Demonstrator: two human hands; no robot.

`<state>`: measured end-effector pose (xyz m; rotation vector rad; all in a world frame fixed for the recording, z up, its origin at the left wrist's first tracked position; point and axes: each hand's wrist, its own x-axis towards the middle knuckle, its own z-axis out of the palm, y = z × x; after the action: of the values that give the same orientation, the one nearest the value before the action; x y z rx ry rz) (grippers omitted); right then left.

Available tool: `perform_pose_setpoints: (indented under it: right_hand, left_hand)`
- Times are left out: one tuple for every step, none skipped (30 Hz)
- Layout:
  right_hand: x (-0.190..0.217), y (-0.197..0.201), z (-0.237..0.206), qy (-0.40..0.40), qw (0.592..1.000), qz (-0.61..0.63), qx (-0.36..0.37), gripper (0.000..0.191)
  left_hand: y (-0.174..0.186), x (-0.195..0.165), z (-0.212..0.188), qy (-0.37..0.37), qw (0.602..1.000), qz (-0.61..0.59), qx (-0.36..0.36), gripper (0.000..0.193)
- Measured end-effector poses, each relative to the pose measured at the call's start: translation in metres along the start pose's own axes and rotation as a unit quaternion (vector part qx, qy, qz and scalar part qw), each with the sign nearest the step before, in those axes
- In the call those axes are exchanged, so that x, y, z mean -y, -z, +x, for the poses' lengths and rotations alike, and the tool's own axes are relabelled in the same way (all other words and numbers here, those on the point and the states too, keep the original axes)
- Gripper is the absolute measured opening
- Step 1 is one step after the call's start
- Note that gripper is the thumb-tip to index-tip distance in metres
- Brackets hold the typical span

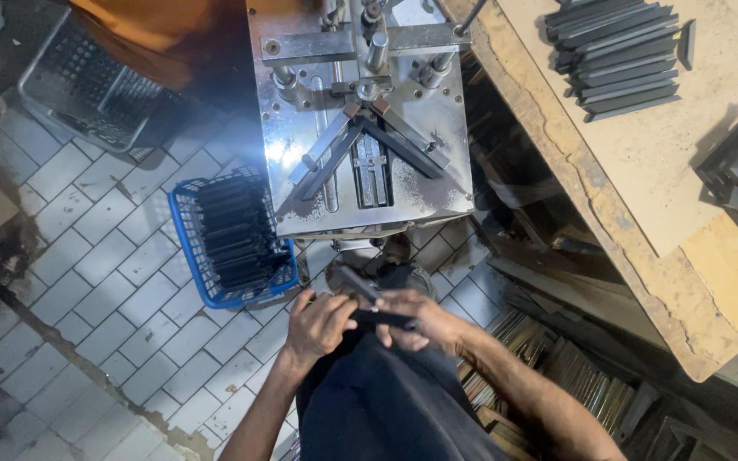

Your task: The person places mitered frame corner joints of dark moulding into a frame joining press, operates the machine to fasten the corners, then sets completed frames on the workbench and picks up new moulding pieces to build more frames.

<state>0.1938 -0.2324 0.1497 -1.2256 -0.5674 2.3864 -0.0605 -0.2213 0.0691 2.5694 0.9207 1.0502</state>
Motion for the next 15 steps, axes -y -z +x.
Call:
perform_pose_setpoints:
  right_hand:
    - [0.008,0.006,0.002,0.017,0.994,-0.103,-0.034,0.031]
    - [0.019,0.014,0.006,0.225,0.937,-0.257,-0.070,0.030]
    - [0.031,0.020,0.011,0.417,0.815,-0.391,-0.096,0.029]
    - [0.045,0.028,0.019,0.283,0.815,-0.459,-0.214,0.030]
    - [0.062,0.037,0.027,0.135,0.786,-0.512,-0.319,0.032]
    - [0.077,0.045,0.035,0.187,0.717,-0.572,-0.352,0.035]
    - [0.090,0.052,0.044,0.236,0.640,-0.624,-0.382,0.038]
    - [0.103,0.058,0.055,0.316,0.556,-0.666,-0.384,0.041]
    - [0.114,0.064,0.064,0.391,0.462,-0.699,-0.382,0.045]
    - [0.122,0.069,0.073,0.386,0.426,-0.719,-0.390,0.049]
    - [0.127,0.072,0.081,0.382,0.389,-0.739,-0.397,0.053]
    - [0.129,0.074,0.086,0.376,0.351,-0.757,-0.403,0.057]
    - [0.128,0.072,0.088,0.372,0.366,-0.746,-0.412,0.058]
    - [0.124,0.071,0.090,0.369,0.381,-0.735,-0.422,0.058]
    - [0.116,0.070,0.090,0.366,0.395,-0.724,-0.430,0.059]
  left_hand:
    - [-0.002,0.002,-0.006,0.059,0.998,-0.021,-0.010,0.022]
    - [-0.003,0.004,-0.012,0.118,0.992,-0.042,-0.020,0.018]
    - [-0.002,0.006,-0.017,0.178,0.982,-0.061,-0.029,0.014]
    - [0.000,0.008,-0.020,0.255,0.964,-0.064,-0.047,0.017]
    - [0.003,0.010,-0.022,0.330,0.939,-0.067,-0.065,0.020]
    - [0.006,0.011,-0.022,0.403,0.909,-0.069,-0.085,0.024]
    - [0.009,0.013,-0.020,0.386,0.915,-0.079,-0.083,0.025]
    - [0.013,0.014,-0.016,0.371,0.921,-0.090,-0.078,0.027]
    - [0.016,0.013,-0.011,0.355,0.926,-0.102,-0.073,0.029]
    - [0.018,0.013,-0.005,0.383,0.915,-0.115,-0.050,0.029]
    - [0.020,0.011,0.002,0.410,0.903,-0.127,-0.028,0.030]
    - [0.022,0.010,0.010,0.436,0.889,-0.138,-0.006,0.031]
    - [0.024,0.010,0.017,0.389,0.913,-0.121,-0.022,0.030]
    - [0.026,0.012,0.024,0.338,0.935,-0.103,-0.039,0.029]
    - [0.029,0.015,0.032,0.288,0.952,-0.084,-0.056,0.027]
